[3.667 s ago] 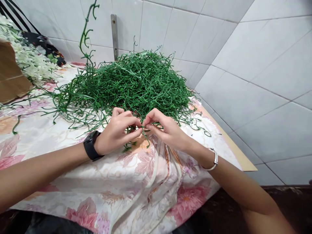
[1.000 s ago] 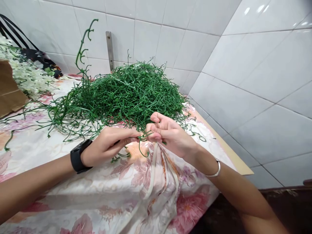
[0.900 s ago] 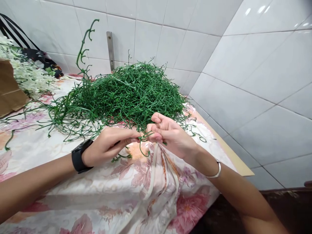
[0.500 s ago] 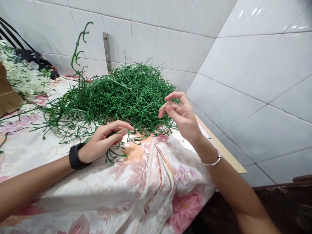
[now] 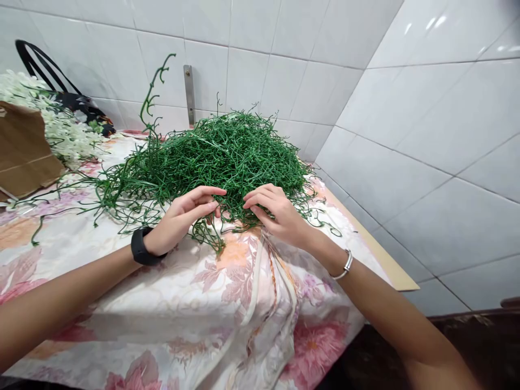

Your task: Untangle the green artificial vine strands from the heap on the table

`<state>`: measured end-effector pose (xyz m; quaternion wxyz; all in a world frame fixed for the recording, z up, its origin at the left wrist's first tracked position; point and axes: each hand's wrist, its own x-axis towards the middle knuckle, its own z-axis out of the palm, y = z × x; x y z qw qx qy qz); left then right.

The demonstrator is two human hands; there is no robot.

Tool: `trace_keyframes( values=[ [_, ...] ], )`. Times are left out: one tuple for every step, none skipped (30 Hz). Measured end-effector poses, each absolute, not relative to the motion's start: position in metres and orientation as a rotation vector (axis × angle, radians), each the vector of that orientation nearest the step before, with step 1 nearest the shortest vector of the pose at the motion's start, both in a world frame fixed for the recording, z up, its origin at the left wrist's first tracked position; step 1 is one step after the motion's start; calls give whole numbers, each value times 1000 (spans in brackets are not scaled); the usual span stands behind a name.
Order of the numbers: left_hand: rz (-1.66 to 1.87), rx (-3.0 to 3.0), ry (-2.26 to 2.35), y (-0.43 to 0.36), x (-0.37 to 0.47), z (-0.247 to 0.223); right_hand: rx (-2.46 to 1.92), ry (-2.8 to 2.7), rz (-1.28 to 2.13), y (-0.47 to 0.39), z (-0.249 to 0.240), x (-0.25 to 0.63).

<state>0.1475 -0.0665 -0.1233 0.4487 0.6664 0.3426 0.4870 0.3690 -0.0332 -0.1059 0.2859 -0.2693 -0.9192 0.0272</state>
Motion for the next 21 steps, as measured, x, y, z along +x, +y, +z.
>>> trace_keyframes(
  values=[
    [1189, 1683, 847, -68, 149, -123, -707, -2416, 69, -35, -105, 369],
    [1174, 1725, 844, -69, 149, -123, -698, -2368, 71, -37, -105, 368],
    [1162, 1774, 844, -71, 150, -122, -692, -2324, 79, -39, -104, 367],
    [1157, 1831, 849, -72, 151, -122, -687, -2292, 95, -42, -103, 365],
    [1162, 1896, 857, -74, 152, -122, -683, -2278, 114, -44, -103, 364],
    [1174, 1962, 865, -75, 152, -122, -678, -2282, 136, -47, -102, 361],
    [1188, 2025, 871, -76, 153, -122, -670, -2298, 160, -49, -103, 359],
    [1198, 2082, 872, -78, 153, -122, -660, -2313, 186, -50, -103, 357],
    [1204, 2129, 867, -79, 153, -122, -650, -2320, 208, -51, -104, 355],
    [1202, 2165, 860, -80, 153, -122, -641, -2317, 226, -51, -105, 353],
    [1195, 2190, 854, -81, 154, -122, -635, -2306, 238, -52, -107, 351],
    [1189, 2208, 851, -82, 154, -122, -636, -2285, 242, -52, -108, 350],
    [1186, 2220, 852, -83, 154, -123, -646, -2262, 238, -52, -108, 349],
    [1184, 2230, 855, -84, 154, -123, -660, -2237, 228, -52, -109, 349],
    [1181, 2243, 853, -85, 154, -123, -677, -2213, 214, -53, -109, 348],
    [1177, 2259, 850, -85, 154, -124, -695, -2191, 199, -54, -109, 348],
    [1177, 2277, 844, -85, 154, -125, -710, -2168, 185, -54, -109, 348],
    [1177, 2296, 839, -86, 154, -125, -719, -2150, 177, -55, -108, 348],
    [1179, 2311, 840, -86, 154, -125, -724, -2135, 177, -56, -108, 348],
    [1182, 2320, 850, -86, 154, -126, -724, -2123, 184, -56, -108, 348],
    [1183, 2325, 869, -86, 154, -126, -722, -2113, 198, -57, -108, 348]
  ],
)
